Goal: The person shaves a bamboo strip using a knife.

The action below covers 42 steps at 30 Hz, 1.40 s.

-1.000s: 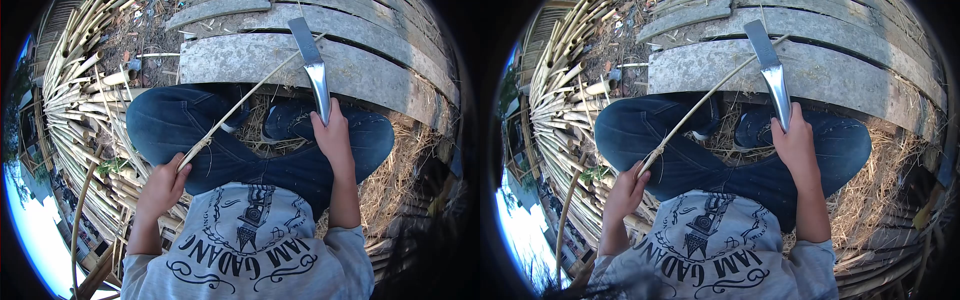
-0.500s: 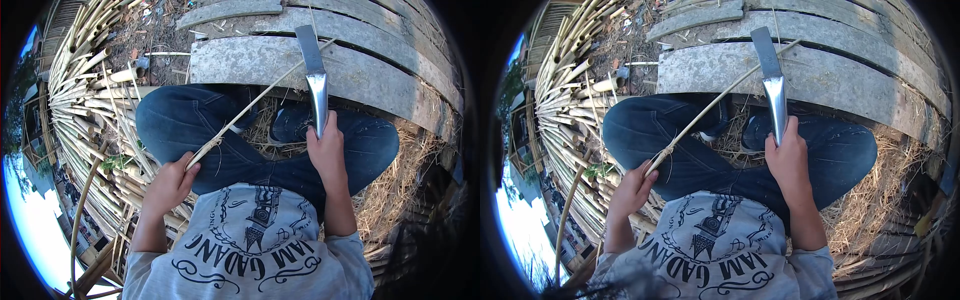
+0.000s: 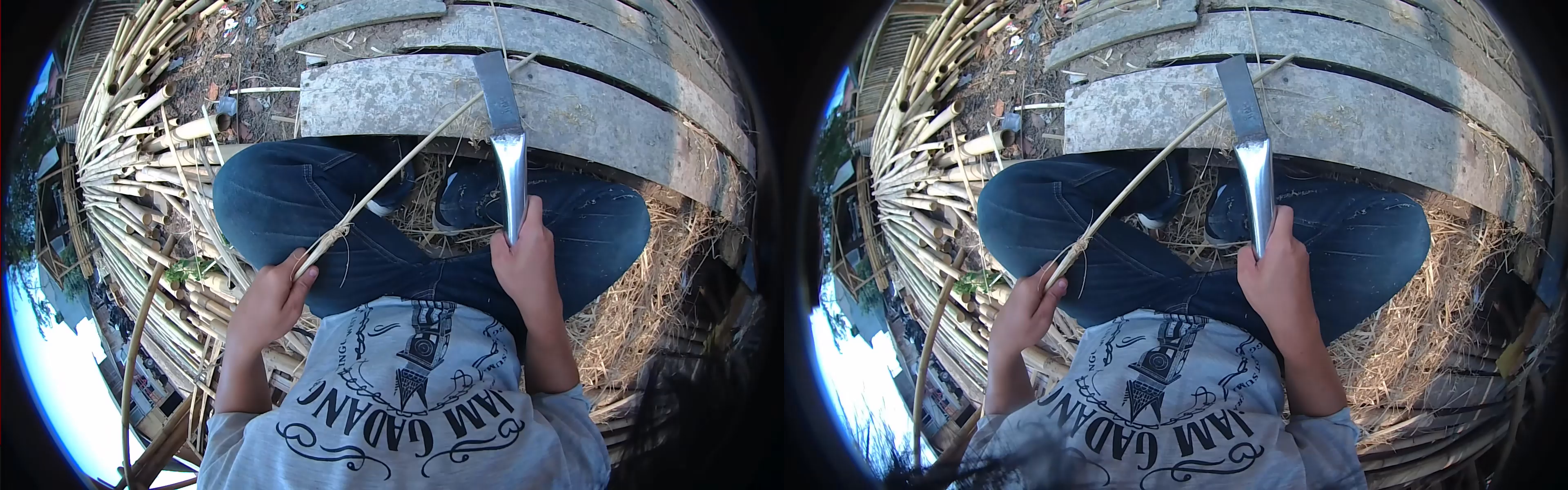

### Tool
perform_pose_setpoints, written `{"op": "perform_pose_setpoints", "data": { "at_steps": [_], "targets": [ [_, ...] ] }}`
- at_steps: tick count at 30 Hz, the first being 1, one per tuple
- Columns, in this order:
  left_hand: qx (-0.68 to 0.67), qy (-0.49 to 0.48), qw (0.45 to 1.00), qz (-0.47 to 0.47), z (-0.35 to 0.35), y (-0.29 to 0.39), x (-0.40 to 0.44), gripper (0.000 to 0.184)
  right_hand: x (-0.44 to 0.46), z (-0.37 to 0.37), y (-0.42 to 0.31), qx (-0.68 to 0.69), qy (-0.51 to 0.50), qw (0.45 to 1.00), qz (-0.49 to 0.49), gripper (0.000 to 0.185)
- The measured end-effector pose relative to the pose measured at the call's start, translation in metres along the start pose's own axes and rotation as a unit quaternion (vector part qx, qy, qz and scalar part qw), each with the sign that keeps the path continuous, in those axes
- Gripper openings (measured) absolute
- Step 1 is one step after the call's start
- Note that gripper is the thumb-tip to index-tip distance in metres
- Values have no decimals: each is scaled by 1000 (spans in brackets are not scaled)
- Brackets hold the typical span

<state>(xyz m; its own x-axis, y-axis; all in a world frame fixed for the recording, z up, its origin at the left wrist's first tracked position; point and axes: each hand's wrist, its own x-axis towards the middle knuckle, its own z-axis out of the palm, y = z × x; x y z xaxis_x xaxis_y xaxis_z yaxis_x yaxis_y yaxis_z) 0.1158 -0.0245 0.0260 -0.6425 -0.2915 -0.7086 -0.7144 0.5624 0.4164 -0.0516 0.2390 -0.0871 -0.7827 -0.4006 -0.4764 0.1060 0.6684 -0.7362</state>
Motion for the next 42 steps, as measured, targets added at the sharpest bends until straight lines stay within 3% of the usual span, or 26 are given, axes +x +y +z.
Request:
{"op": "perform_pose_setpoints", "data": {
  "at_steps": [8,10,11,13,17,21,25,27,29,33,35,36,39,41,42],
  "targets": [
    [-3,43,999,21,5,3,0,17,25,-25,15,17,28,999,5,29],
    [2,41,999,27,3,3,0,17,22,-20,13,10,-15,999,-49,29],
    [7,33,999,31,2,3,0,17,17,-20,8,13,-27,999,-26,29],
    [9,34,999,26,2,2,-1,18,23,-30,14,-8,-7,998,-55,30],
    [7,33,999,8,2,6,0,18,28,-31,12,1,-4,1000,0,33],
    [12,33,999,22,1,4,0,18,18,-30,10,-6,-37,998,-46,34],
    [14,35,999,6,2,5,0,18,30,-30,8,2,-13,1000,17,36],
    [12,41,999,1,2,4,-1,18,24,-20,11,-17,8,999,-49,32],
    [13,30,999,7,2,2,-2,17,21,-29,2,14,-11,999,-39,31],
    [4,26,1000,-7,3,4,-1,14,35,-42,10,-57,-28,998,-3,36],
    [9,18,999,-27,3,5,-2,14,29,-27,12,-20,16,998,-55,32],
    [12,31,999,-7,5,2,-2,15,25,-30,5,-20,-33,999,-26,32],
    [26,43,999,16,5,2,-2,17,34,-42,7,-19,-40,999,-22,38],
    [19,29,999,-11,4,5,-2,17,37,-38,16,-61,-18,998,-3,38],
    [19,29,999,-17,4,7,-1,17,34,-31,15,-59,4,997,-42,36]
  ]
}}
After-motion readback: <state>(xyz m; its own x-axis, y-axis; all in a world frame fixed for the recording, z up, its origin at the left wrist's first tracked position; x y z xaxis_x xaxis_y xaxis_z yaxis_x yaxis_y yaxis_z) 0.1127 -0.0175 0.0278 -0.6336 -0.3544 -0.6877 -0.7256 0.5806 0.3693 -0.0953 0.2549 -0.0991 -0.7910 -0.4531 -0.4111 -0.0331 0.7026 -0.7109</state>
